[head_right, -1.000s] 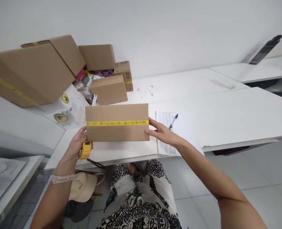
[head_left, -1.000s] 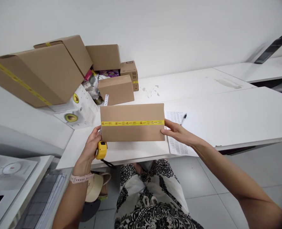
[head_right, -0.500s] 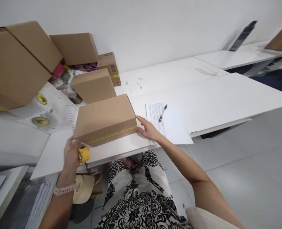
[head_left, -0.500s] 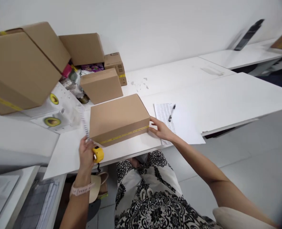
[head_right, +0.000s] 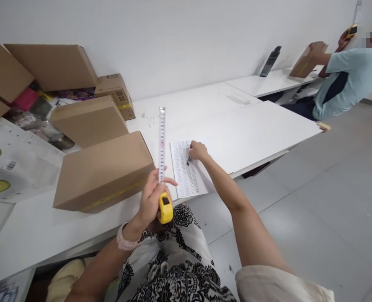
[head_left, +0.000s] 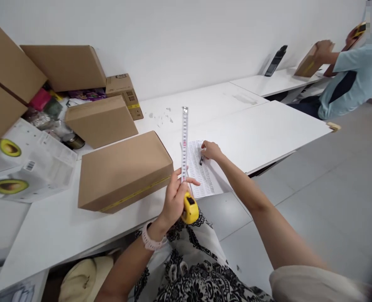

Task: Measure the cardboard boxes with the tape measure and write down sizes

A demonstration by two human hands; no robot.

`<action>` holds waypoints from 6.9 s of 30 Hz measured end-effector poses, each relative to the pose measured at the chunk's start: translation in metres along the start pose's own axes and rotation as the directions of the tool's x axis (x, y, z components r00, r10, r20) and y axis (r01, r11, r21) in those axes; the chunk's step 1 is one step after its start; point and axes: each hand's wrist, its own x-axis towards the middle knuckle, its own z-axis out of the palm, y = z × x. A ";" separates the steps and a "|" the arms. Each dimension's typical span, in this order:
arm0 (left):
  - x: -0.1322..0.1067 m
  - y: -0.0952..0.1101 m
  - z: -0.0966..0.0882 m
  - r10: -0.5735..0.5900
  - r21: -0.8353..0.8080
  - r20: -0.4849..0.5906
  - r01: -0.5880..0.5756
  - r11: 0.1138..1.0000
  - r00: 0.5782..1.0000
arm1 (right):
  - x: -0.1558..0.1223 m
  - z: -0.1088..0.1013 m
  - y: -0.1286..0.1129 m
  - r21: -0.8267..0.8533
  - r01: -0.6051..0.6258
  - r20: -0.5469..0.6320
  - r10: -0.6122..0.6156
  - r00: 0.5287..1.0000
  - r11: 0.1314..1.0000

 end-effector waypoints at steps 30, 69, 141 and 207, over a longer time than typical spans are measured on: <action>0.110 -0.087 -0.016 -0.242 0.032 -0.205 0.254 0.967 0.948 | -0.002 0.029 0.042 0.934 0.254 -0.290 0.115 0.950 0.252; 0.112 -0.090 -0.018 -0.272 0.280 -0.221 0.329 0.902 0.936 | -0.004 0.035 0.040 0.646 0.236 -0.373 0.031 0.927 0.726; 0.110 -0.086 -0.017 -0.306 0.308 -0.193 0.354 0.883 0.932 | -0.003 0.034 0.041 0.638 0.240 -0.417 0.066 0.907 0.732; 0.111 -0.088 -0.019 -0.301 0.313 -0.191 0.348 0.884 0.935 | 0.001 0.036 0.044 0.633 0.193 -0.417 0.120 0.901 0.750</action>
